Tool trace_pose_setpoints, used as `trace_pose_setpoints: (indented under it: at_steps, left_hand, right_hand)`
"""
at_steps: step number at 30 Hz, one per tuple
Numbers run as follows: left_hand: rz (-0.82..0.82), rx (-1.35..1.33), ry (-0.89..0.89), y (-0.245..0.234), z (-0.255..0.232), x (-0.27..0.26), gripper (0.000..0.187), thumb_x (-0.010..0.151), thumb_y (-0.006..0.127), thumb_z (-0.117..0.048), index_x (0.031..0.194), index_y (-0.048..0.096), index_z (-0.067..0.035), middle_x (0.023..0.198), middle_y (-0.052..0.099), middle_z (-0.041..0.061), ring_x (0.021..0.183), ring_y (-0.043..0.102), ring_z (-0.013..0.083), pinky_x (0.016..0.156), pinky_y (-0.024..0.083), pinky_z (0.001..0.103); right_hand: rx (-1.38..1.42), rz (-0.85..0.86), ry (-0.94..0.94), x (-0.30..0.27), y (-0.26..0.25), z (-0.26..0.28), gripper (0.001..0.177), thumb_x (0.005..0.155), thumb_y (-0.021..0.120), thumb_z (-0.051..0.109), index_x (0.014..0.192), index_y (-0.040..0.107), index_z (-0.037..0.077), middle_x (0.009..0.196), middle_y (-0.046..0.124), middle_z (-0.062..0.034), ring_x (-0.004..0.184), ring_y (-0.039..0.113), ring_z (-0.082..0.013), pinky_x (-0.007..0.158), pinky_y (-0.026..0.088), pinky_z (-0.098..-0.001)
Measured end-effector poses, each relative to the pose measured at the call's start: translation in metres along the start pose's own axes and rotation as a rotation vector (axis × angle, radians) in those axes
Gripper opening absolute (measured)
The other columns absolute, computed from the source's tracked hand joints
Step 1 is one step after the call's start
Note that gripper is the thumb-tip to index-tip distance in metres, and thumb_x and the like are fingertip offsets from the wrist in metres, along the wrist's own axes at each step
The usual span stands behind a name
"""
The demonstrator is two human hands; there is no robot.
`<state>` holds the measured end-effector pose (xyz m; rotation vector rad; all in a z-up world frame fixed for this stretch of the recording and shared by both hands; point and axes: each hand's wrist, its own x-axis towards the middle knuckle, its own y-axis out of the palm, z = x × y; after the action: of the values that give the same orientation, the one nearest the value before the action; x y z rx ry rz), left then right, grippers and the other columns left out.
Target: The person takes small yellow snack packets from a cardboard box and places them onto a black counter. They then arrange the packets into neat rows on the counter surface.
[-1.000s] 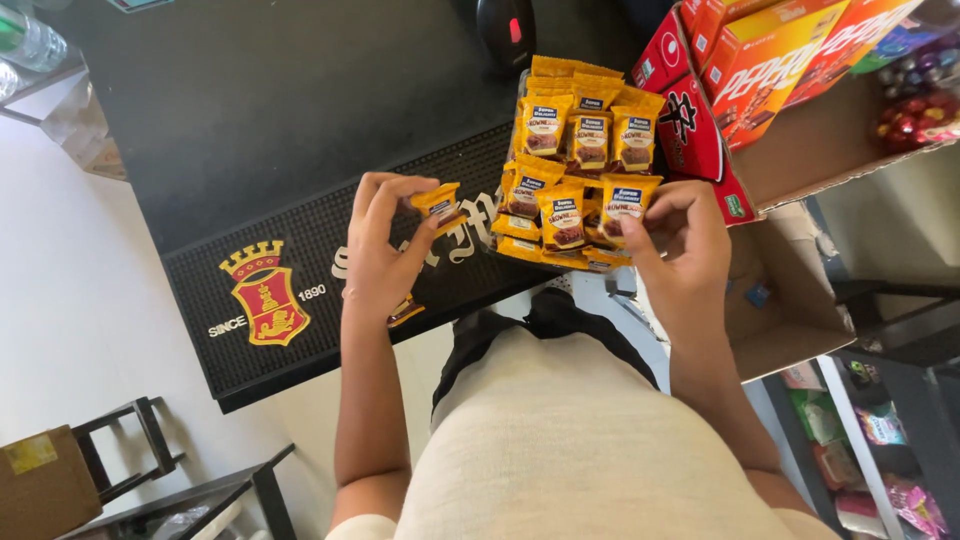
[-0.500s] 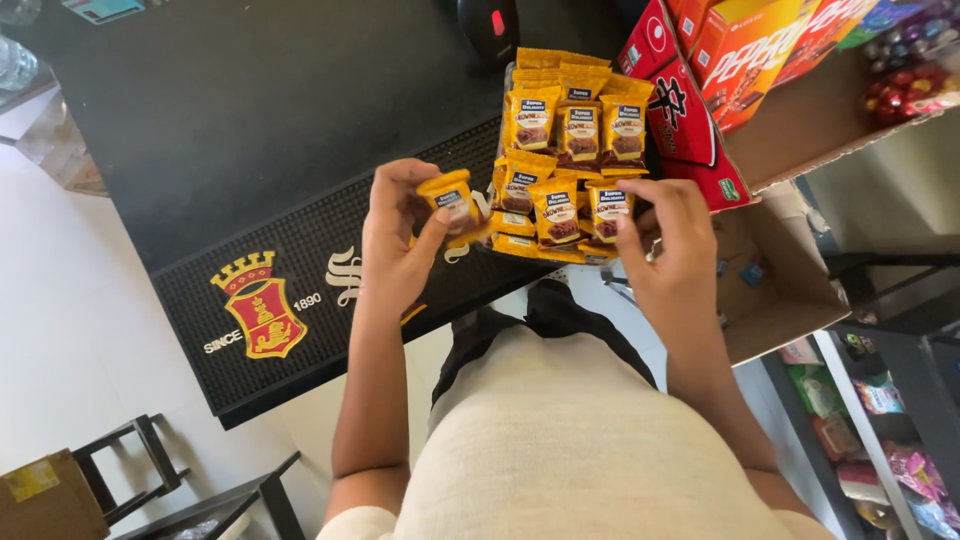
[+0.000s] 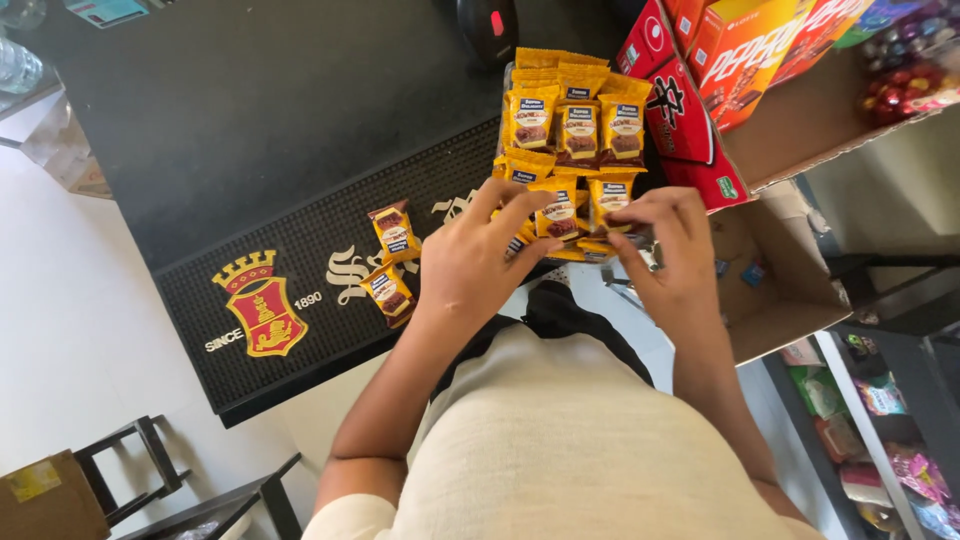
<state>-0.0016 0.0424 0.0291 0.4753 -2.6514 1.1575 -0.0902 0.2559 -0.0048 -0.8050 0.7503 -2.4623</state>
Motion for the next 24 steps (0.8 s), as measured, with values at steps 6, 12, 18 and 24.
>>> trace_pose_setpoints:
  at_steps: [6,12,18,24]
  left_hand:
    - [-0.019,0.047,0.140,0.010,0.014,0.005,0.026,0.093,0.078,-0.032,0.115,0.073,-0.020,0.112,0.069,-0.005,0.087,0.073,0.0214,0.072,0.058,0.035]
    - [-0.035,-0.091,0.080,0.007,0.023,0.006,0.022,0.094,0.076,-0.027,0.111,0.072,-0.013,0.110,0.068,0.005,0.089,0.071,0.0241,0.072,0.057,0.034]
    - [0.005,-0.856,-0.522,0.012,0.012,0.007,0.027,0.112,0.045,-0.017,0.134,0.060,-0.009,0.103,0.061,0.007,0.079,0.056,0.0138,0.066,0.057,0.032]
    - [0.026,-1.113,-0.034,0.041,0.016,0.004,0.037,0.111,0.048,-0.004,0.147,0.044,-0.008,0.129,0.060,0.009,0.130,0.056,0.0125,0.114,0.048,0.027]
  right_hand:
    - [-0.136,-0.031,-0.055,0.001,0.008,0.003,0.019,0.094,0.077,0.001,0.109,0.067,0.006,0.113,0.056,-0.0098,0.110,0.055,-0.0285,0.096,0.046,-0.0395]
    - [-0.153,0.002,-0.090,0.012,-0.006,0.003,0.016,0.090,0.079,0.007,0.105,0.071,0.008,0.108,0.056,-0.0092,0.107,0.051,-0.0279,0.097,0.040,-0.0404]
    - [0.222,-0.112,-0.003,0.007,-0.005,-0.001,0.009,0.108,0.065,0.003,0.116,0.063,0.005,0.107,0.060,-0.0042,0.098,0.057,-0.0137,0.089,0.048,-0.0271]
    - [0.427,0.074,0.134,0.032,0.010,0.037,0.033,0.100,0.069,0.006,0.130,0.055,0.001,0.114,0.059,-0.0062,0.103,0.061,-0.0103,0.091,0.054,-0.0253]
